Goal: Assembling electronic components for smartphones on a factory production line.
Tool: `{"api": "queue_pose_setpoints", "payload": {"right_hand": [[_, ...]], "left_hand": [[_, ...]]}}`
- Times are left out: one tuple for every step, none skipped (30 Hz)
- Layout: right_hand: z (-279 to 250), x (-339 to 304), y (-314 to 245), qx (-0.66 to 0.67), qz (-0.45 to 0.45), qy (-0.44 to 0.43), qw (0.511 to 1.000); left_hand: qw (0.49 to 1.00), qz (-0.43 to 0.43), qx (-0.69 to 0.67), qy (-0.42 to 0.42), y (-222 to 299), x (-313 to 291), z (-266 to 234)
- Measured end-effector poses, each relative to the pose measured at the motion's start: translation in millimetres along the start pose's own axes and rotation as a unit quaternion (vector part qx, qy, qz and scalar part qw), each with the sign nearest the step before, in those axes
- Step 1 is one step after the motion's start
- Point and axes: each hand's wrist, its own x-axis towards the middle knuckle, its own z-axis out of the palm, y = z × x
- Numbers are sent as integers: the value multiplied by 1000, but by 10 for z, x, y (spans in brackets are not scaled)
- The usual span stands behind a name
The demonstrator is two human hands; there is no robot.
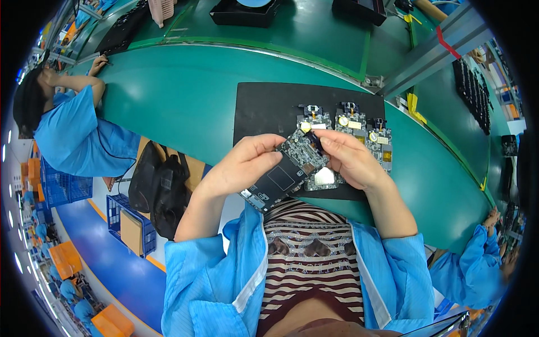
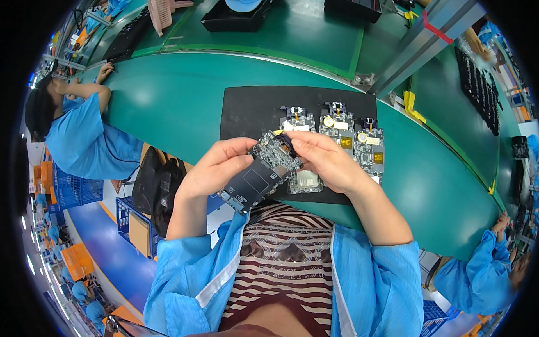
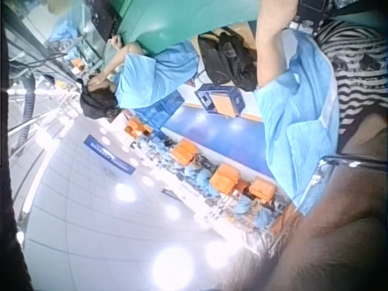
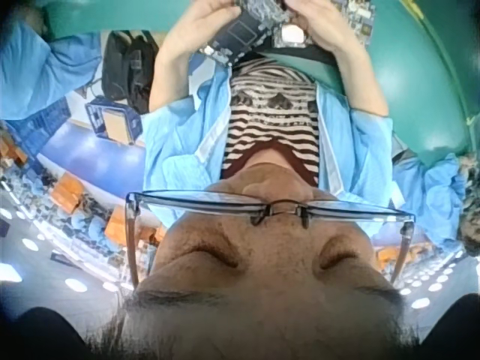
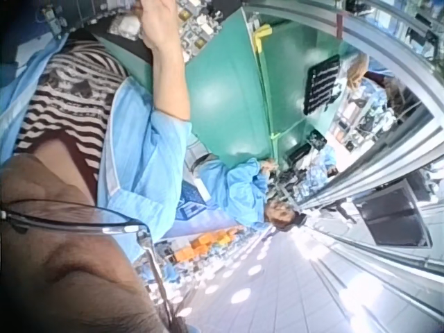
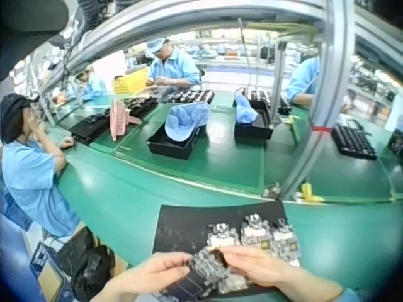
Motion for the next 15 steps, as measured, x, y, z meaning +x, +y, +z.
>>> {"api": "queue_pose_setpoints", "payload": {"right_hand": [[-13,17,22,19,-3,-30,999],[-21,22,37,37,-6,-60,997],[-5,16,21,41,-5,-60,997],[21,-3,-28,45,-2,-48,998],[30,-14,-49,49,2,-36,998],[3,-16,-18,51,3,-18,999],[-26,-15,6,54,2,-16,998],[-55,-11,23,56,-11,-18,998],[-73,-1,32,58,-22,-22,998],[-59,-14,-26,80,-33,-52,995],[-62,-14,-28,82,-33,-52,995],[-68,-17,-26,91,-31,-49,994],[-73,-18,-22,100,-29,-46,993],[-82,-21,-17,102,-30,-45,993],[-94,-28,-12,99,-31,-43,994]], "left_hand": [[1000,1,-7,-10,-16,0,20],[1000,2,-25,-4,20,-5,73],[1000,-2,-24,-4,-2,-2,68],[1000,14,14,2,-35,5,61],[998,30,53,7,-58,11,57],[998,27,54,4,-63,16,66],[996,35,80,18,-67,17,78],[993,43,107,31,-70,21,89],[993,41,108,30,-85,25,90],[990,46,127,43,-104,30,88],[986,50,146,56,-112,32,89],[986,49,147,54,-107,38,103],[984,56,158,61,-94,45,124],[981,63,170,69,-88,53,139],[981,62,171,68,-95,56,144]]}}
